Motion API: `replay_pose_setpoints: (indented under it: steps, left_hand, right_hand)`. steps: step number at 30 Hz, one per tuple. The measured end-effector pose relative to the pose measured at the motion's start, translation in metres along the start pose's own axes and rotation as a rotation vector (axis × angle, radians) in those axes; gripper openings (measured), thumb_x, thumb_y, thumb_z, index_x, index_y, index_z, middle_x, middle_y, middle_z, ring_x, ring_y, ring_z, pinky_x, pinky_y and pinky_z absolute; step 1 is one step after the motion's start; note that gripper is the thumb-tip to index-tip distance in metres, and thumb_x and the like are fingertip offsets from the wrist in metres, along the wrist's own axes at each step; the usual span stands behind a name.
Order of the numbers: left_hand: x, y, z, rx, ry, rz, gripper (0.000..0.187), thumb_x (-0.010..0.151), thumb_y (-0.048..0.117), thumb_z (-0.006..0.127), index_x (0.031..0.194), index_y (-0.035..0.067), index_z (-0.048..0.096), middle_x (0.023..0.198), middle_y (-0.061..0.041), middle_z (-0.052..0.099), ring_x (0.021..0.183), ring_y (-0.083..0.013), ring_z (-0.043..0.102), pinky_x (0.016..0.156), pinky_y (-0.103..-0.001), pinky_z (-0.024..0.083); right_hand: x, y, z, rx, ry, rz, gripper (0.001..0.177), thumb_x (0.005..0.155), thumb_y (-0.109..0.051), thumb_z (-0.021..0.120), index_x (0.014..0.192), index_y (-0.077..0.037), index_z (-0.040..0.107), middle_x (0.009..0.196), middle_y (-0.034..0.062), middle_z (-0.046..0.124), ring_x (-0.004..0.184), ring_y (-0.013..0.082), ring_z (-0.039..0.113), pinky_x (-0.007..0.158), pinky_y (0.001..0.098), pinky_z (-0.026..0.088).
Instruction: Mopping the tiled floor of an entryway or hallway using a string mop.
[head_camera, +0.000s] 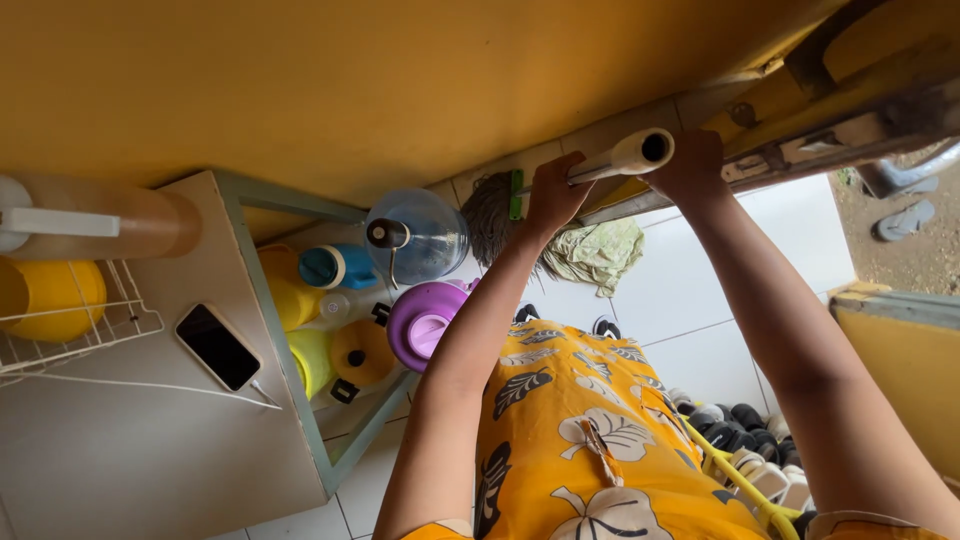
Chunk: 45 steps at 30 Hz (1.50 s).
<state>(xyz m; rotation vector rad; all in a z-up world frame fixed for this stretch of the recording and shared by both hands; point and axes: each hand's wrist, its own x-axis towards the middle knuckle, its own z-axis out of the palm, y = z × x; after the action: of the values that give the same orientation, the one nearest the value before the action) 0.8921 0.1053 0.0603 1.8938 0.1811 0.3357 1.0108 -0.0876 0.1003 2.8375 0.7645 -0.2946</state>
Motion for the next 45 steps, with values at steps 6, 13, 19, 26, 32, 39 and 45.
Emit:
replay_pose_setpoints:
  steps: [6, 13, 19, 26, 32, 39, 45]
  left_hand:
    - [-0.008, 0.004, 0.013, -0.037, -0.03, 0.037, 0.016, 0.087, 0.02, 0.075, 0.085, 0.007, 0.066, 0.077, -0.013, 0.069, 0.07, -0.0287, 0.07, 0.063, -0.037, 0.052]
    - [-0.009, 0.012, 0.036, -0.009, -0.077, 0.065, 0.018, 0.086, 0.022, 0.075, 0.084, 0.007, 0.065, 0.076, -0.011, 0.068, 0.069, -0.0295, 0.068, 0.063, -0.038, 0.051]
    - [-0.014, 0.024, 0.052, 0.021, -0.123, 0.069, 0.03, 0.091, 0.029, 0.075, 0.077, 0.006, 0.062, 0.071, -0.012, 0.065, 0.062, -0.0293, 0.064, 0.061, -0.039, 0.049]
    - [-0.03, 0.046, 0.081, -0.032, -0.118, 0.078, 0.041, 0.094, 0.029, 0.074, 0.066, 0.004, 0.057, 0.061, -0.014, 0.058, 0.053, -0.0298, 0.055, 0.054, -0.04, 0.043]
    - [-0.041, 0.049, 0.11, -0.034, -0.079, 0.14, 0.043, 0.093, 0.027, 0.075, 0.064, 0.004, 0.054, 0.059, -0.015, 0.054, 0.052, -0.0309, 0.052, 0.053, -0.041, 0.04]
    - [-0.054, 0.048, 0.133, 0.018, -0.106, 0.154, 0.043, 0.092, 0.026, 0.076, 0.063, 0.003, 0.054, 0.059, -0.015, 0.054, 0.052, -0.0323, 0.052, 0.053, -0.042, 0.039]
    - [-0.073, 0.054, 0.14, 0.0, -0.121, 0.148, 0.043, 0.092, 0.025, 0.078, 0.063, 0.004, 0.053, 0.059, -0.015, 0.053, 0.052, -0.0332, 0.051, 0.052, -0.042, 0.04]
  right_hand:
    - [-0.032, 0.03, 0.02, 0.015, -0.059, 0.035, 0.047, 0.074, -0.057, 0.087, 0.098, -0.017, 0.079, 0.091, 0.0101, 0.077, 0.089, 0.0311, 0.074, 0.079, 0.0428, 0.056]
    - [-0.073, 0.044, 0.027, 0.091, -0.089, 0.114, 0.05, 0.073, -0.056, 0.087, 0.102, -0.016, 0.078, 0.094, 0.0114, 0.077, 0.092, 0.0324, 0.074, 0.081, 0.044, 0.057]
    - [-0.105, 0.059, 0.04, 0.174, -0.117, 0.192, 0.053, 0.072, -0.055, 0.088, 0.105, -0.016, 0.077, 0.097, 0.0128, 0.076, 0.094, 0.0337, 0.074, 0.083, 0.0452, 0.057]
    - [-0.143, 0.083, 0.052, 0.269, -0.144, 0.297, 0.057, 0.071, -0.055, 0.089, 0.11, -0.015, 0.075, 0.1, 0.0143, 0.076, 0.098, 0.0352, 0.073, 0.085, 0.0466, 0.057]
    - [-0.172, 0.11, 0.058, 0.359, -0.146, 0.399, 0.061, 0.07, -0.054, 0.09, 0.113, -0.014, 0.074, 0.104, 0.0156, 0.076, 0.1, 0.0365, 0.073, 0.087, 0.0478, 0.057]
    - [-0.197, 0.128, 0.039, 0.281, -0.319, 0.433, 0.055, 0.079, -0.056, 0.082, 0.113, -0.014, 0.075, 0.106, 0.0169, 0.076, 0.103, 0.0385, 0.072, 0.086, 0.0514, 0.058]
    - [-0.219, 0.159, 0.048, 0.254, -0.41, 0.475, 0.048, 0.093, -0.051, 0.069, 0.112, -0.007, 0.075, 0.112, 0.0206, 0.074, 0.11, 0.0418, 0.069, 0.089, 0.0568, 0.056]
